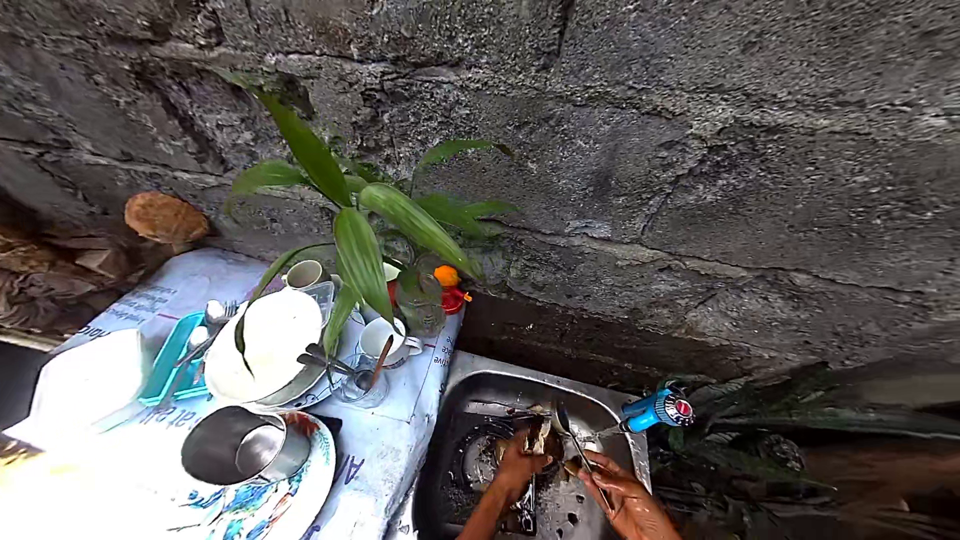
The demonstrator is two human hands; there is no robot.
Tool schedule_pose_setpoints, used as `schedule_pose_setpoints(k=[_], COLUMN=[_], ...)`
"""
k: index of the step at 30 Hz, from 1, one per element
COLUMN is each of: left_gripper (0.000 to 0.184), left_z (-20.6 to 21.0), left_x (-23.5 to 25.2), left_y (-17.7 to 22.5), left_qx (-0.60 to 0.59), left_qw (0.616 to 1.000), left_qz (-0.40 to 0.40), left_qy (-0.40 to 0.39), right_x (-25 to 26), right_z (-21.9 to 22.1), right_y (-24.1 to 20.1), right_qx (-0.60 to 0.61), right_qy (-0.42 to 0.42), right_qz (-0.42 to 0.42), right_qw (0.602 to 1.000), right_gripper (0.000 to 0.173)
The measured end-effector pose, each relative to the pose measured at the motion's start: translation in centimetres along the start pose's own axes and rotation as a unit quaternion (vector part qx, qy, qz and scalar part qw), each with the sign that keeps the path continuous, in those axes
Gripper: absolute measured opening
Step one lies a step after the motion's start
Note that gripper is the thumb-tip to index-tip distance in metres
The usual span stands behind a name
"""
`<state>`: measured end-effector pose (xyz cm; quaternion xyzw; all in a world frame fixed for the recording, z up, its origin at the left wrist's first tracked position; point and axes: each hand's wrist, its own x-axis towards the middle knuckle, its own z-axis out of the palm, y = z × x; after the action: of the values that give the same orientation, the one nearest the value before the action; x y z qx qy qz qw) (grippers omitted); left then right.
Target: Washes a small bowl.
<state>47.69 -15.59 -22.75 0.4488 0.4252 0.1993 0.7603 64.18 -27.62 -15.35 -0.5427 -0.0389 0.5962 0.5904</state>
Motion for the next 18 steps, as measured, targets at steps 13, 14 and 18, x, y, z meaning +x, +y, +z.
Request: schedule_pose_setpoints(k=[13,14,18], left_gripper=[0.032,0.031,0.032], left_z=[2.4,2.3,2.6], left_x=[2.0,2.0,2.8], left_y=[1.1,1.3,1.8], left_qx=[0.033,0.031,0.004], left_qw=[0.993,0.992,0.987], left_qz=[0.11,0.112,0.107], left_qy=[0.04,0.053,0.124], right_x=[3.1,3.0,3.3], right_z=[-3.1,-2.4,-0.8], right_y=[-0.2,-0.8,-1.3], right_qx=[-0.426,-0.463,-0.593], right_qy=[0.062,0.064,0.063], right_qz=[-0.13,-0.122,-0.146], right_qw=[0.893,0.875,0.789], right_gripper=[0.022,0.022,0.044])
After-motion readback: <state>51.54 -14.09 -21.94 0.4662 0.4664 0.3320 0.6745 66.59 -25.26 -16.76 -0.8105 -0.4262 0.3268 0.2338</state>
